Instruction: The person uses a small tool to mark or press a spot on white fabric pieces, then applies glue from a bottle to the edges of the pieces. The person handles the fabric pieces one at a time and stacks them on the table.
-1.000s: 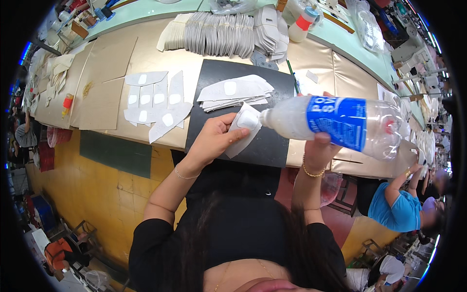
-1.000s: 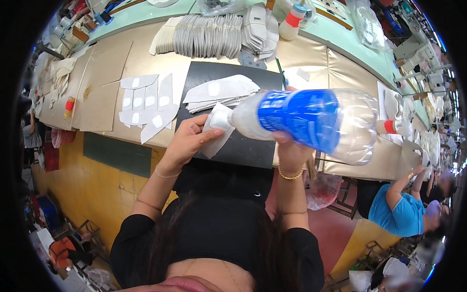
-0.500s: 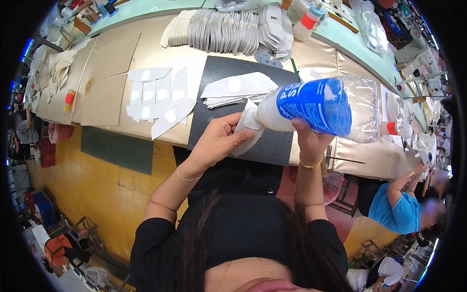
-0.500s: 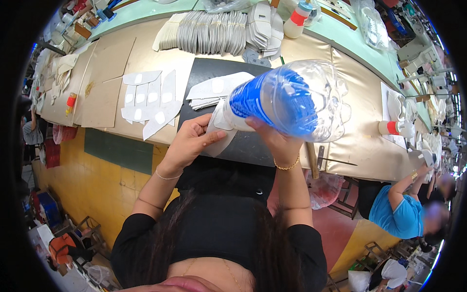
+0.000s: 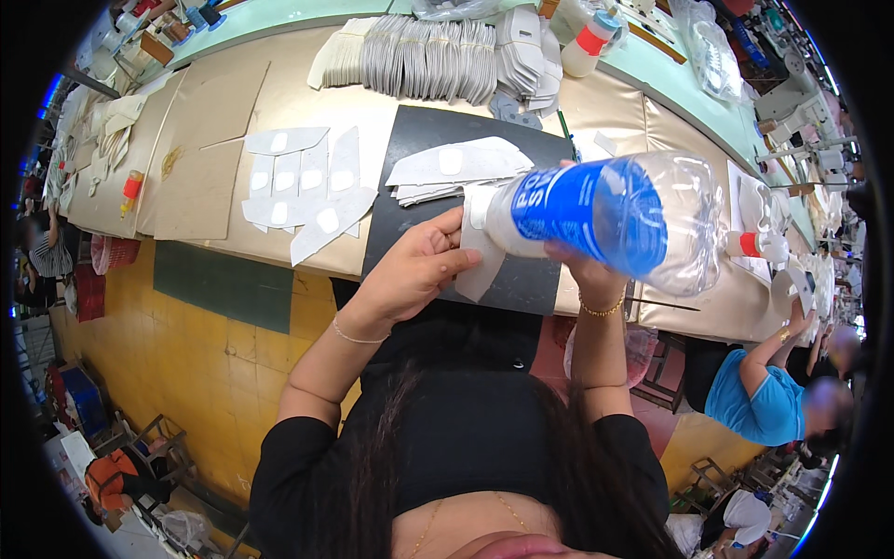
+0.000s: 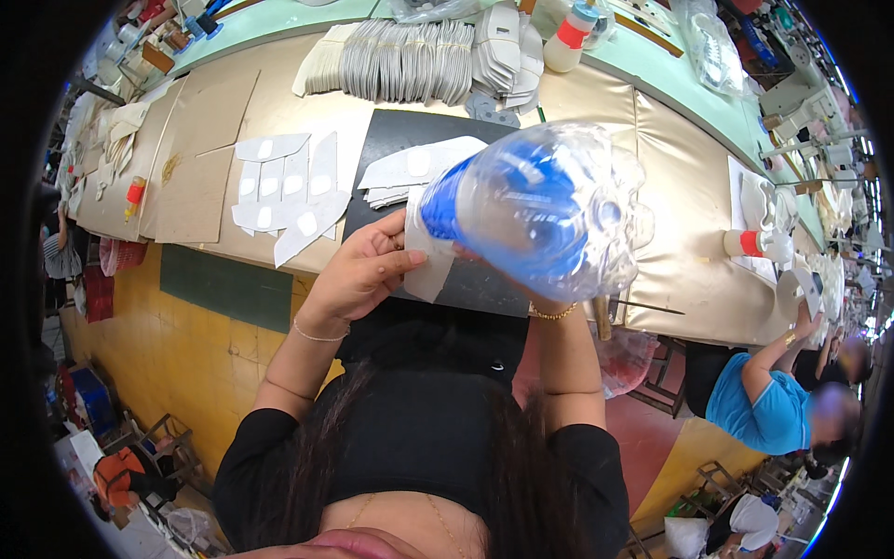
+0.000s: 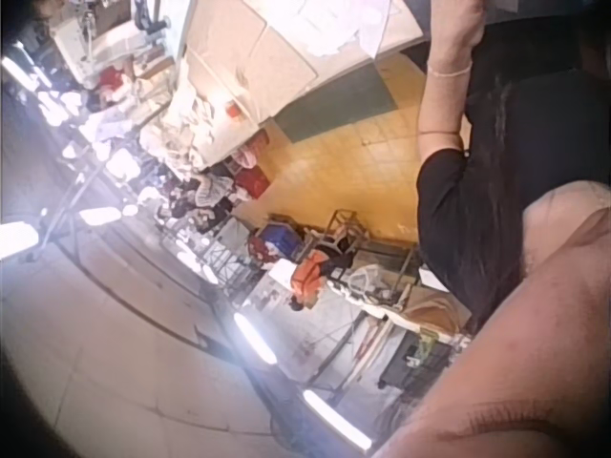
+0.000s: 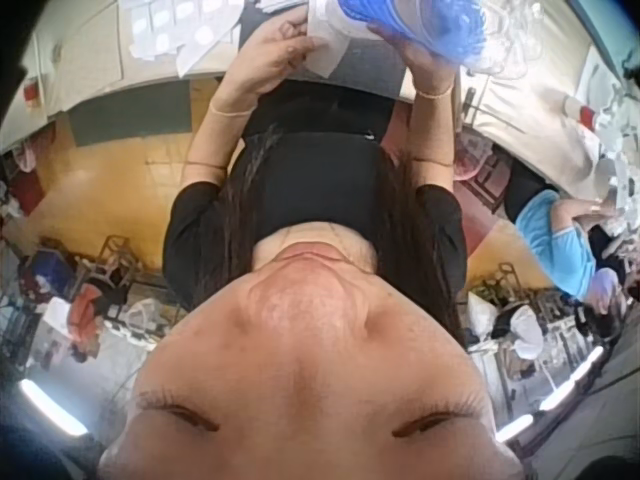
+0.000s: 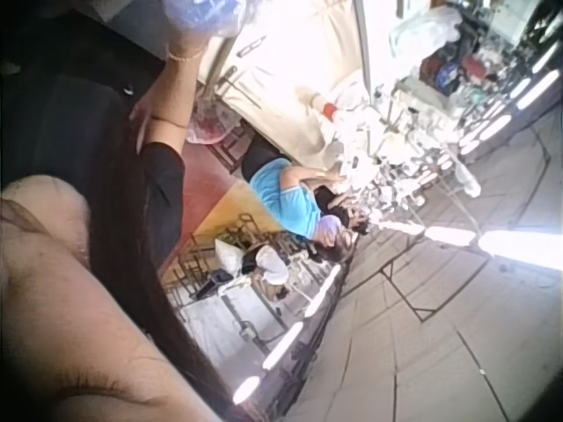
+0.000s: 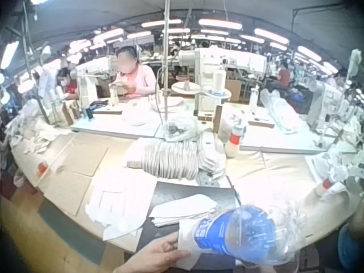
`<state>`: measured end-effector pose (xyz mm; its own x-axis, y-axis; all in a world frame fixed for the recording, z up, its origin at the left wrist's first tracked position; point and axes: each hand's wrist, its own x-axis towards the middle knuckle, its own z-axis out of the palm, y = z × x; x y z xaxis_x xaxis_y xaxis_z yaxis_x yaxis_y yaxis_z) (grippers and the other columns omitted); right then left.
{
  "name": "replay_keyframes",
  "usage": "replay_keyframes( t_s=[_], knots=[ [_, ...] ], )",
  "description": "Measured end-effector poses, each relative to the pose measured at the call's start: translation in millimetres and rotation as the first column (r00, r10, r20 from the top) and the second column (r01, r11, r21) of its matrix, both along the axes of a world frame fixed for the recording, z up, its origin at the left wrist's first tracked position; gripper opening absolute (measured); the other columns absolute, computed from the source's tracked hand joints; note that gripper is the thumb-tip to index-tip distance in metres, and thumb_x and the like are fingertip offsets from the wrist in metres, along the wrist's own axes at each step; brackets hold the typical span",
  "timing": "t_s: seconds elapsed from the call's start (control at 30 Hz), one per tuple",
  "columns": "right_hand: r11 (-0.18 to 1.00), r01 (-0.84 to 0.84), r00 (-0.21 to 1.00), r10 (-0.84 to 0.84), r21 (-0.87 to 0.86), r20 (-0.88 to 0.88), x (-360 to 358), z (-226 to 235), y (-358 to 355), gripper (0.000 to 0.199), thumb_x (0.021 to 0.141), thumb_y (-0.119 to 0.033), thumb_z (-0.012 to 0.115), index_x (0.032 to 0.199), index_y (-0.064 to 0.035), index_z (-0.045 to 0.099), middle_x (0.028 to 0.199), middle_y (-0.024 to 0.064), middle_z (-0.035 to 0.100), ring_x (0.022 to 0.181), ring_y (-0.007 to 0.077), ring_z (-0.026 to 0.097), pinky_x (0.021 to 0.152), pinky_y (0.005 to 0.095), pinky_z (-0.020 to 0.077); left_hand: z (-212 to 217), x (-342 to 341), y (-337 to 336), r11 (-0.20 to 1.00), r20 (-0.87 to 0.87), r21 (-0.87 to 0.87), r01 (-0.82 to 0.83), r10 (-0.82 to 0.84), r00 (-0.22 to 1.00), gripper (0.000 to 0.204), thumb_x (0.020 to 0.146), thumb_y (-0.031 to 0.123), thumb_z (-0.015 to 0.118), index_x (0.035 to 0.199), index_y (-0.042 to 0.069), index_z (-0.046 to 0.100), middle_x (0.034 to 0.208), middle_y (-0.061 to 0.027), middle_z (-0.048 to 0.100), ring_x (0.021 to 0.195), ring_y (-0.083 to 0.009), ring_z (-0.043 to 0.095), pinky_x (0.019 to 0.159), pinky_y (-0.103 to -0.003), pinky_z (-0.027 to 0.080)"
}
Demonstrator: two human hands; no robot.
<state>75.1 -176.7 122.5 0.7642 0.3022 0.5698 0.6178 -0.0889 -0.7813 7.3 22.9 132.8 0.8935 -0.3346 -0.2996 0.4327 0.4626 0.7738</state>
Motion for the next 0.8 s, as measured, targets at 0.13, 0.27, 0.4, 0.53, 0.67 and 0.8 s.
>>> replay_keyframes(
  t_s=[0.13, 0.27, 0.4, 0.53, 0.67, 0.8],
  knots=[
    [0.998, 0.052, 0.998, -0.053, 0.036, 0.036, -0.4, 2.0, 1.8, 0.085, 0.063, -0.027, 0.087, 0.130, 0.0019, 0.042, 0.120, 0.0228, 0.056, 0.107, 0.0292, 0.058, 0.090, 0.0406, 0.0501, 3.1, 1.1, 1.2, 0.998, -0.015, -0.065, 0.011, -0.012, 1.000, 0.046, 0.087, -0.001, 0.057, 0.132, 0.000, 0.044, 0.104, -0.0008, 0.062, 0.079, 0.0003, 0.052, 0.065, -0.013, 0.042],
    [0.998, 0.004, 0.998, 0.001, 0.061, -0.071, -1.4, 4.0, -7.0, 0.084, 0.065, -0.026, 0.085, 0.131, 0.0021, 0.041, 0.121, 0.0244, 0.056, 0.108, 0.0309, 0.058, 0.091, 0.0414, 0.0498, 6.4, 0.0, 0.4, 0.994, -0.088, -0.081, -0.078, 0.071, 0.994, 0.050, 0.085, -0.004, 0.058, 0.132, -0.002, 0.042, 0.105, -0.0020, 0.061, 0.084, -0.0016, 0.056, 0.072, -0.014, 0.048],
    [0.985, 0.111, 0.956, -0.069, -0.135, 0.285, 6.4, -0.7, -10.3, 0.082, 0.069, -0.027, 0.083, 0.132, 0.0030, 0.040, 0.123, 0.0250, 0.054, 0.109, 0.0331, 0.058, 0.090, 0.0427, 0.0503, 4.9, 1.8, 1.9, 0.991, -0.060, -0.109, -0.072, 0.066, 0.996, 0.053, 0.083, -0.005, 0.058, 0.133, -0.002, 0.042, 0.107, -0.0041, 0.062, 0.087, -0.0051, 0.059, 0.075, -0.018, 0.050],
    [0.979, 0.107, 0.993, -0.095, 0.174, -0.075, 7.3, 2.8, -14.1, 0.070, 0.066, -0.027, 0.085, 0.122, -0.0002, 0.054, 0.116, 0.0138, 0.060, 0.104, 0.0246, 0.058, 0.091, 0.0386, 0.0475, 2.4, 2.5, 2.5, 0.992, -0.063, -0.118, -0.045, 0.038, 0.997, 0.056, 0.079, -0.008, 0.058, 0.133, -0.003, 0.042, 0.110, -0.0073, 0.062, 0.095, -0.0105, 0.061, 0.079, -0.022, 0.051],
    [0.980, 0.088, 0.994, -0.076, 0.179, -0.076, 9.1, 2.9, -14.7, 0.066, 0.064, -0.026, 0.086, 0.119, -0.0015, 0.058, 0.114, 0.0094, 0.061, 0.102, 0.0196, 0.058, 0.088, 0.0356, 0.0485, 1.9, 2.7, 2.5, 0.995, -0.093, -0.094, -0.021, 0.012, 0.996, 0.061, 0.075, -0.010, 0.058, 0.133, -0.003, 0.042, 0.111, -0.0093, 0.063, 0.100, -0.0136, 0.062, 0.082, -0.024, 0.051],
    [0.963, 0.247, 0.967, -0.252, 0.105, 0.040, 21.3, -4.2, -13.2, 0.073, 0.065, -0.032, 0.086, 0.123, -0.0007, 0.054, 0.123, 0.0133, 0.056, 0.106, 0.0232, 0.057, 0.089, 0.0373, 0.0491, 1.1, 1.8, 4.5, 0.992, -0.101, -0.110, 0.068, -0.079, 0.992, 0.059, 0.075, -0.012, 0.050, 0.133, -0.002, 0.042, 0.115, -0.0098, 0.061, 0.099, -0.0140, 0.061, 0.082, -0.025, 0.051]
  ],
)
